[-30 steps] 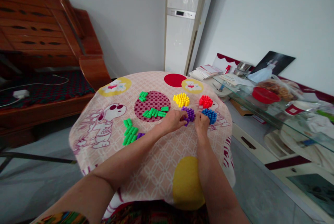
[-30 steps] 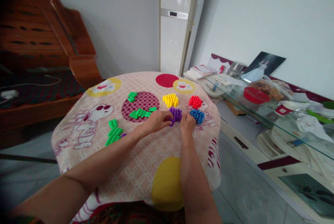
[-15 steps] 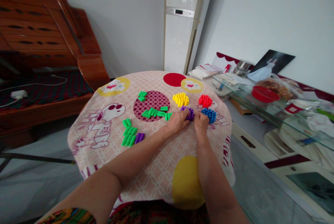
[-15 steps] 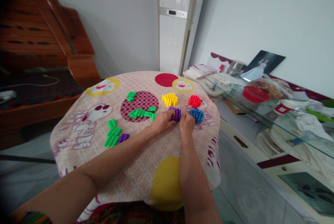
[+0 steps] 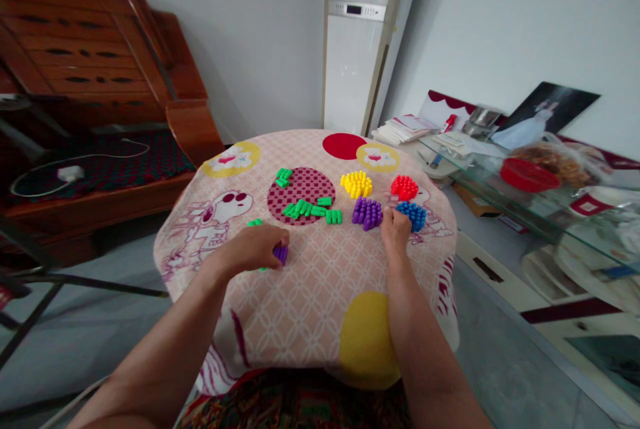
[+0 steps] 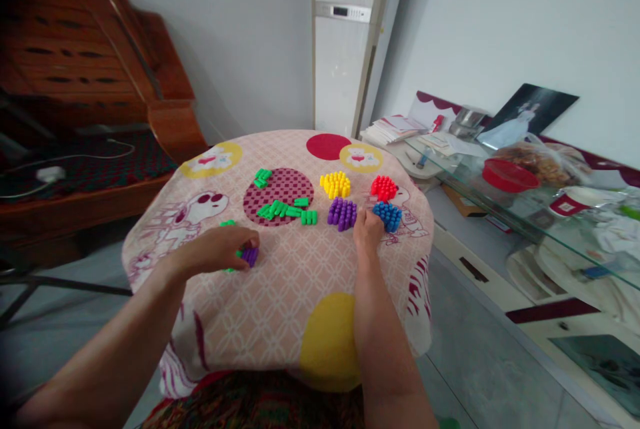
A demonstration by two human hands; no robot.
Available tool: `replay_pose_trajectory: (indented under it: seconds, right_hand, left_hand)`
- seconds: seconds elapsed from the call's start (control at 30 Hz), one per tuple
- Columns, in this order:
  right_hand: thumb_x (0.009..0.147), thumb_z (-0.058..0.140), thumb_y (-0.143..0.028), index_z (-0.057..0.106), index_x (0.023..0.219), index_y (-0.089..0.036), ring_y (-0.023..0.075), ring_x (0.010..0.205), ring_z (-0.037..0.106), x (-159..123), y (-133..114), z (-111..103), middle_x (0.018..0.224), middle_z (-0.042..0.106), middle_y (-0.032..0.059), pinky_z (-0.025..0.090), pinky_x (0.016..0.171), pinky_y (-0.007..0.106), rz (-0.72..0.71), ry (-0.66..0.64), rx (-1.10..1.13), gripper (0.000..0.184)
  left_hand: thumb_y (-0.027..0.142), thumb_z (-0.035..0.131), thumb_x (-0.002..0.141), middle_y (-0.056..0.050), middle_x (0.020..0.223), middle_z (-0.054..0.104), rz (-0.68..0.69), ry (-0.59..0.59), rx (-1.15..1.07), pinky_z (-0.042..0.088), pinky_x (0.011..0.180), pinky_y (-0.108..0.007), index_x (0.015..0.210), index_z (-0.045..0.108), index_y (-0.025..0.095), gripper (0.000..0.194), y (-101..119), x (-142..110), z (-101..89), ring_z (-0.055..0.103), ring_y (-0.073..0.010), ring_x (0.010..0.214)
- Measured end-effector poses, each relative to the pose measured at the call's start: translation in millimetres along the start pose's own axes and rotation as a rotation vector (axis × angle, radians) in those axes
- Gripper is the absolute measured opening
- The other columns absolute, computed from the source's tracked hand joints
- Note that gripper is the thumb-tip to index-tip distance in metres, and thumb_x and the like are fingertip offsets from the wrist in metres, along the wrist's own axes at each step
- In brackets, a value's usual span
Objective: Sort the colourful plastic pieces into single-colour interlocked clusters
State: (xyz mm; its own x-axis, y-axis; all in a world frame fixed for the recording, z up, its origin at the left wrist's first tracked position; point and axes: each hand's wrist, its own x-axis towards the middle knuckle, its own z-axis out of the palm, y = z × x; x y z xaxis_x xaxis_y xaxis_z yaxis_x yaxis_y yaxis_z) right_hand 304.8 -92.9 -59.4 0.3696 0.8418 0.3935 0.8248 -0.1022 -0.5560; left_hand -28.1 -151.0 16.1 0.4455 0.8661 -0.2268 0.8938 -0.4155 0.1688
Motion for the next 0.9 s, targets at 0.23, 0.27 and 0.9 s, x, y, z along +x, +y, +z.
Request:
replay_pose_trajectory:
  seconds: [0.23, 0.27, 0.9]
  right_hand:
    - [0.094, 0.041, -0.03, 0.068, 0.065, -0.014, 0.0157, 0.061, 0.044, -1, -2, -2, 0.063, 0.062, 0.0085, 0.022, 0.06, 0.03, 0.009, 0.006, 0.01, 0.042]
    - [0.094, 0.041, -0.03, 0.067, 0.065, -0.014, 0.0158, 0.061, 0.044, -1, -2, -2, 0.062, 0.062, 0.0085, 0.023, 0.06, 0.03, 0.011, 0.009, 0.015, 0.043]
    - [0.096, 0.042, -0.028, 0.07, 0.069, -0.014, 0.0156, 0.059, 0.044, -3, -2, -1, 0.064, 0.065, 0.0086, 0.024, 0.06, 0.03, -0.014, 0.016, 0.068, 0.042]
  left_hand:
    - [0.016, 0.053, 0.079, -0.01, 0.106, 0.072, 0.019, 0.124, 0.071, 0.048, 0.085, -0.035, 0.097, 0.067, 0.018, 0.023, 13, -1, 17.1, 0.066, -0.0261, 0.099]
    - [0.014, 0.052, 0.079, -0.011, 0.105, 0.073, 0.016, 0.138, 0.076, 0.048, 0.084, -0.035, 0.096, 0.068, 0.017, 0.024, 16, 4, 16.1, 0.067, -0.0263, 0.098]
    - [0.01, 0.06, 0.079, -0.005, 0.084, 0.069, 0.283, 0.448, -0.213, 0.047, 0.073, -0.028, 0.086, 0.064, 0.016, 0.011, 106, 126, 13.5, 0.064, -0.0188, 0.081]
